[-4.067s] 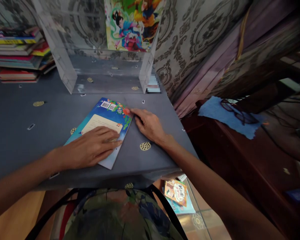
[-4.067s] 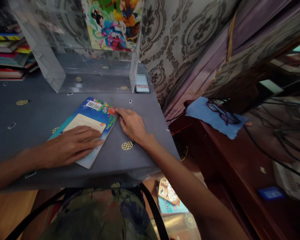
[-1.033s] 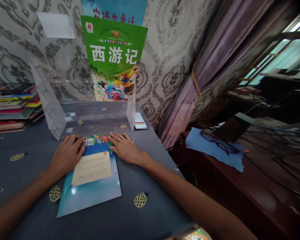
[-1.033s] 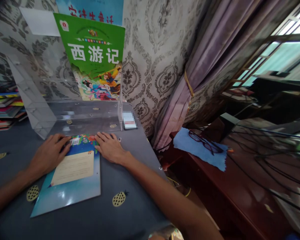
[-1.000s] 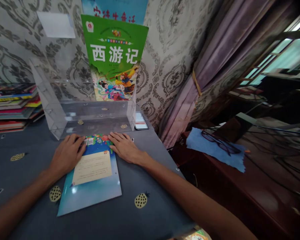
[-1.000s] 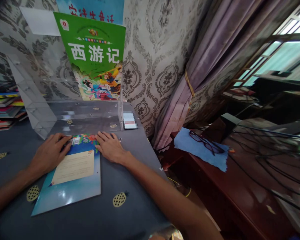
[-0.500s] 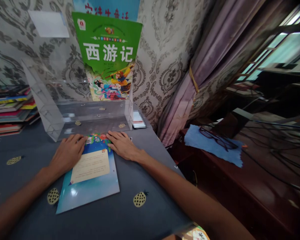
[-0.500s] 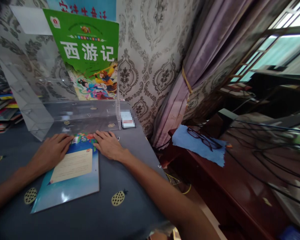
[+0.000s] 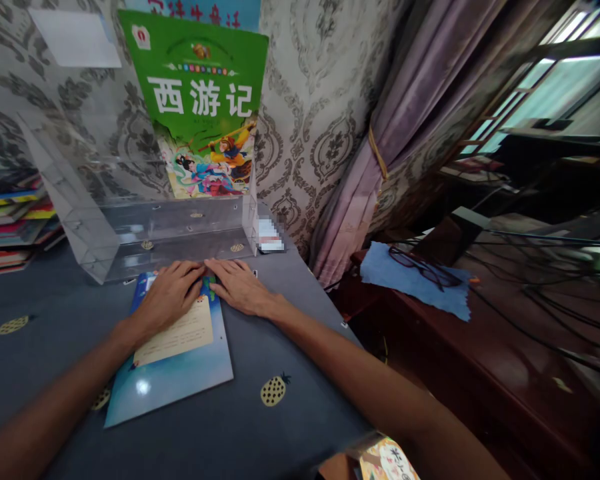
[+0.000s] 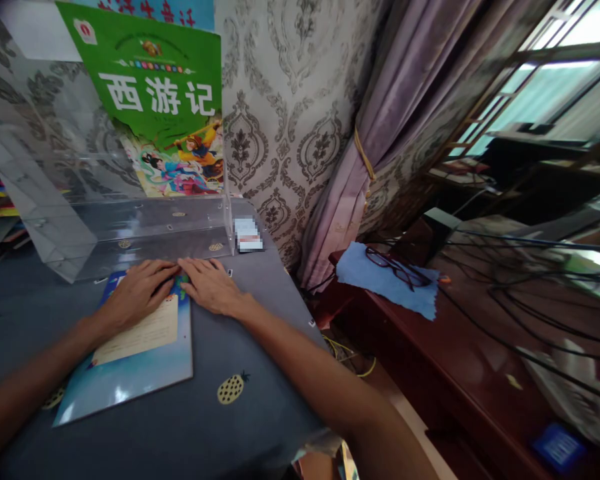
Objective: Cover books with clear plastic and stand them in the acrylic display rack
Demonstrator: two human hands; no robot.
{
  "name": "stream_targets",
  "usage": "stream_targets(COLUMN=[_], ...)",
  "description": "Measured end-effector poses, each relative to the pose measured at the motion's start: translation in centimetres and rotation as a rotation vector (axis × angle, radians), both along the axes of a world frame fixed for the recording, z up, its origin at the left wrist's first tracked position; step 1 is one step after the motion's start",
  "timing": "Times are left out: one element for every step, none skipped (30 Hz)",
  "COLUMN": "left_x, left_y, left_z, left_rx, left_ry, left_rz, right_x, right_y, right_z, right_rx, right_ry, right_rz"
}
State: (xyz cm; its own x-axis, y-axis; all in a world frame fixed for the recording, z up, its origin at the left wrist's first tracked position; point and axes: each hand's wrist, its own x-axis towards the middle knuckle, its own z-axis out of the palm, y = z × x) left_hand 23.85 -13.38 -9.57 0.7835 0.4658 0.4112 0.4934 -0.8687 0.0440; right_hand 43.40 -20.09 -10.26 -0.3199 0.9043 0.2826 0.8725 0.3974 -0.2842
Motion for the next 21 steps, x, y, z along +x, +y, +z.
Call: stream_targets(left_x=[-0.1,-0.1,-0.2,-0.2,-0.3,-0.3,-0.3,-0.3,-0.3,-0.3,-0.4,-0.4,-0.5,-0.5,-0.6,-0.7,-0.9,-1.0,-1.2,-1.5,-1.7], left_y=[0.0,0.0,0.0,0.0,-0.1,-0.1,-0.1,-0.1,-0.2,-0.2,-0.3,-0.3,-0.5,-0.6,-0.9,-1.3,-1.7,-2.3,-3.0,-3.8,-4.6], left_z=[0.0,0.1,0.1,0.1,0.2,0.2,0.2,0.2,0.2,0.3,0.3,0.4,0.4,0.5,0.5,0.5,0.6,0.7,0.8,0.9,1.1], left_rx=[0.0,0.002,0.005,0.006,0.006,0.003,0.0,-0.003,-0.005,-0.008,-0.012,-0.018,-0.025,-0.032,-0.039,-0.047,-0.056,-0.068,-0.082,-0.098,-0.112], left_ry=[0.002,0.007,0.011,0.012,0.011,0.007,0.002,-0.001,-0.003,-0.003,-0.003,-0.003,-0.002,-0.002,-0.002,-0.001,0.002,0.006,0.012,0.019,0.028], left_rz=[-0.005,-0.007,-0.008,-0.009,-0.01,-0.011,-0.013,-0.017,-0.023,-0.034,-0.051,-0.073,-0.097,-0.123,-0.151,-0.178,-0.205,-0.23,-0.254,-0.278,-0.303], right_x=[0.0,0.0,0.0,0.0,0.1,0.1,0.1,0.2,0.2,0.2,0.3,0.3,0.3,0.3,0.2,0.2,0.2,0.1,0.1,0.0,0.0], right_y=[0.0,0.0,-0.1,-0.1,-0.1,-0.1,-0.1,0.0,0.0,0.0,0.0,0.1,0.1,0.2,0.2,0.3,0.3,0.3,0.3,0.2,0.1], right_z=[0.0,0.0,0.0,0.0,0.0,0.0,0.0,0.0,0.0,0.0,0.0,0.0,0.0,0.0,0.0,0.0,0.0,0.0,0.1,0.2,0.4], right_rx=[0.008,0.016,0.024,0.029,0.03,0.027,0.022,0.016,0.011,0.008,0.007,0.005,0.002,-0.002,-0.006,-0.007,-0.006,-0.004,-0.005,-0.008,-0.015], right_ry=[0.004,0.008,0.012,0.017,0.025,0.033,0.04,0.045,0.047,0.046,0.043,0.041,0.042,0.044,0.049,0.057,0.065,0.072,0.077,0.079,0.077], right_rz=[0.004,0.01,0.017,0.027,0.035,0.039,0.038,0.034,0.029,0.025,0.023,0.021,0.019,0.017,0.014,0.011,0.009,0.009,0.01,0.011,0.012])
